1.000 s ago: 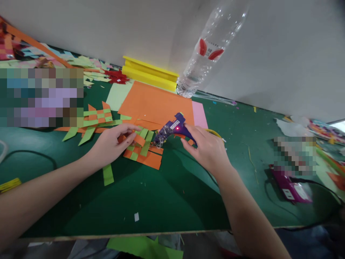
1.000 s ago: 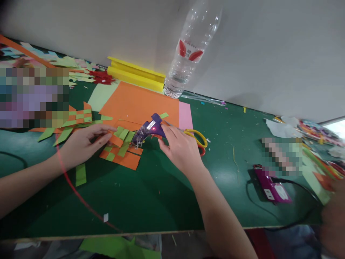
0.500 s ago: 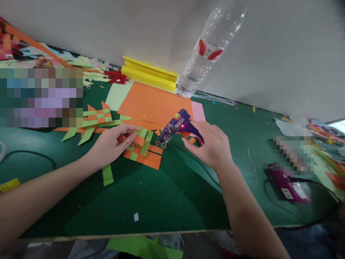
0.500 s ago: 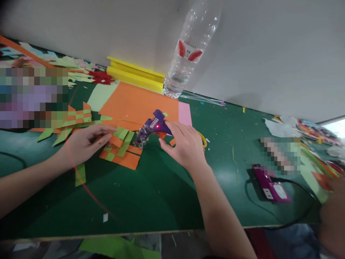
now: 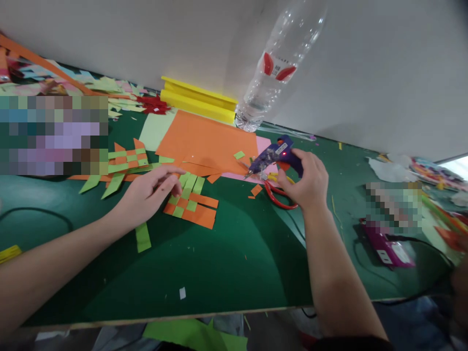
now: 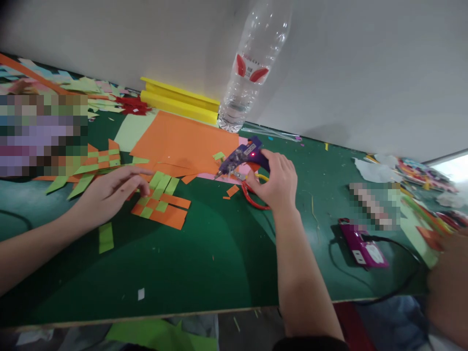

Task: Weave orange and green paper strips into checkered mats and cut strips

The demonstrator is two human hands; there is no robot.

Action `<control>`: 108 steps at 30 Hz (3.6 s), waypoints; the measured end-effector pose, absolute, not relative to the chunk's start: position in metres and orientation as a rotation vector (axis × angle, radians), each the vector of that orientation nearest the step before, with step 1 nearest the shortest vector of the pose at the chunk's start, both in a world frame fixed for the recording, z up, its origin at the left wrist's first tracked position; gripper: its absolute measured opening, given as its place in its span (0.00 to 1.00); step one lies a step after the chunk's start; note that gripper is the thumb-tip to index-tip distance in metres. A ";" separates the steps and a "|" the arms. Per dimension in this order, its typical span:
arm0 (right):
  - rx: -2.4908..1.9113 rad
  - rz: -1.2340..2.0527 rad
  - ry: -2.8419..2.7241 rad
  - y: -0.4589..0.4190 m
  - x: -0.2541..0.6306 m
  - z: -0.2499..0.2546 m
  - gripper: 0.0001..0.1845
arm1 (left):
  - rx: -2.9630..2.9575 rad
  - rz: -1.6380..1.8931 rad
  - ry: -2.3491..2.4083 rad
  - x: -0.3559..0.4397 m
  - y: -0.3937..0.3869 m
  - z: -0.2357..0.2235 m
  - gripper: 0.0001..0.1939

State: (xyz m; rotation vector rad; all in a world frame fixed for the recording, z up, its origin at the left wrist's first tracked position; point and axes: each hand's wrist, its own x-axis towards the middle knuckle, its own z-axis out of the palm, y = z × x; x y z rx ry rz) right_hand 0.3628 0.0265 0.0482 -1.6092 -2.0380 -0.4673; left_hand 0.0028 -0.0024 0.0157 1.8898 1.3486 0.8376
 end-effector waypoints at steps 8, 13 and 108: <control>-1.961 -0.400 -1.528 0.040 0.401 0.037 0.29 | 1.911 0.835 1.339 0.002 -0.002 0.012 0.16; -2.320 -0.186 -1.215 0.053 0.420 0.022 0.32 | 1.933 0.821 1.320 0.002 -0.002 0.009 0.14; -1.713 0.025 -2.460 0.016 0.344 0.061 0.18 | 2.452 0.606 1.326 0.001 0.006 -0.004 0.12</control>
